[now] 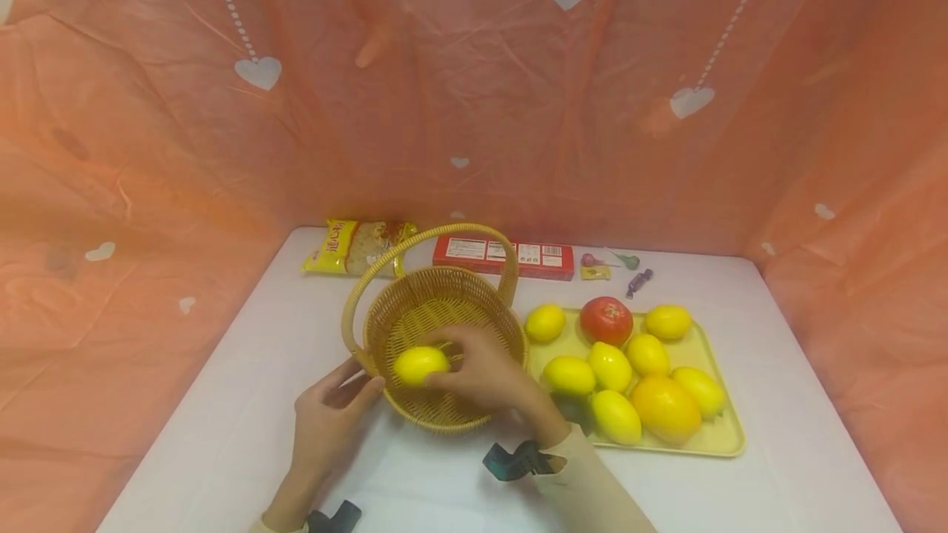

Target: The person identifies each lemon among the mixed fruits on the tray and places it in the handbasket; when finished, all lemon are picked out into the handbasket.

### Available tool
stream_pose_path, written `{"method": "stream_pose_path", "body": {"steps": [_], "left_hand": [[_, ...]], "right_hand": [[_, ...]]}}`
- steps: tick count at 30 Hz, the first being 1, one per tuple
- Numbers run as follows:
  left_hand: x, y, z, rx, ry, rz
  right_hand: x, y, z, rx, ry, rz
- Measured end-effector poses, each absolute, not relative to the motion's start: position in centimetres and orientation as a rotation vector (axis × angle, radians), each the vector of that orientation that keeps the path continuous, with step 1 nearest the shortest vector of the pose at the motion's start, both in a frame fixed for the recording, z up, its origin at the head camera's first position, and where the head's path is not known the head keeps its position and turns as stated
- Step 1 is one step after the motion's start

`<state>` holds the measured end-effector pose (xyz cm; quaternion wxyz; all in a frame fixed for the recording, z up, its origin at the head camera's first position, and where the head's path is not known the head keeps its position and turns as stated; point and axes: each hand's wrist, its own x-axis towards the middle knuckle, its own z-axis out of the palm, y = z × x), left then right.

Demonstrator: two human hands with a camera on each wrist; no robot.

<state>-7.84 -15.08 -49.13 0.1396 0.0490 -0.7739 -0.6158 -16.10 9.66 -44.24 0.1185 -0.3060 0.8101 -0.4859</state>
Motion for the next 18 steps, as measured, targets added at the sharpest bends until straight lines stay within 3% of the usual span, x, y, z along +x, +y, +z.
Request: {"method": "stream_pose_path", "body": {"steps": [18], "left_hand": [[-7.8, -15.1, -49.5, -0.01, -2.267, -1.67]], "right_hand": [[-16.5, 7.6, -44.4, -0.753, 2.42, -1.359]]}}
